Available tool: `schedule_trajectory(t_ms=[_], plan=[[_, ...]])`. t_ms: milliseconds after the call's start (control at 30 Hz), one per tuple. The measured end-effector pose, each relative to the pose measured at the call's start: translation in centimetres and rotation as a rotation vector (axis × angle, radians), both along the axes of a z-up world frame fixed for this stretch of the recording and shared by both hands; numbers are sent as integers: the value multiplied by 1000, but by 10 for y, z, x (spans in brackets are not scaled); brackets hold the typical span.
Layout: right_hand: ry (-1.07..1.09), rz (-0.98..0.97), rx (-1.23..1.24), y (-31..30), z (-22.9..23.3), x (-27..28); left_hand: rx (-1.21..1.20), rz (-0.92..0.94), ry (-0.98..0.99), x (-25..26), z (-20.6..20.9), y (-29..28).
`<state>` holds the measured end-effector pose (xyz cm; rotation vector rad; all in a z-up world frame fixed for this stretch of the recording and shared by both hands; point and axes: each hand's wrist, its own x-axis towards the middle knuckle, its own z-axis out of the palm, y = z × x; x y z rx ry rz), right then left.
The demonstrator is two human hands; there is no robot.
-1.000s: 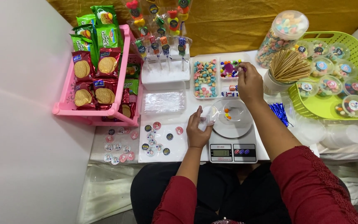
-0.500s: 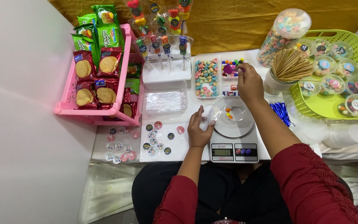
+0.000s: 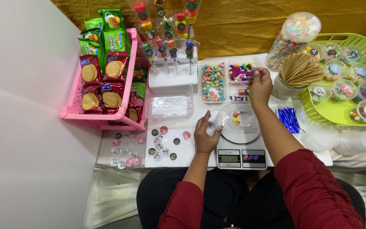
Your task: Weighing small candies using a spoon and scale, and organizing stickers for packaging.
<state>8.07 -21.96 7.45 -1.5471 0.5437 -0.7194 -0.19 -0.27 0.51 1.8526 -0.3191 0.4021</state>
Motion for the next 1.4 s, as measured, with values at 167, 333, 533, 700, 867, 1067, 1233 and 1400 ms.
schedule_trajectory(t_ms=[167,333,533,700,867,1067,1233,1400], plan=[[11,-72,380,-14,-25,1,-4,-13,25,-1,3,0],[11,-104,627,-31,-53,4,-4,-15,22,-1,4,1],[-17,-102,707,-34,-46,-12,-6,-20,31,1,0,1],[-37,-106,646,-35,-29,-37,-9,5,7,2,-12,0],[-70,-84,590,-31,-2,-75,-20,8,-4,2,-10,1],[-76,-37,488,-31,22,-128,-32,21,-33,0,-11,1],[-52,-3,425,-26,31,-165,-34,28,-41,1,-12,1],[-42,-16,286,-13,35,-191,-55,25,-58,2,-18,1]])
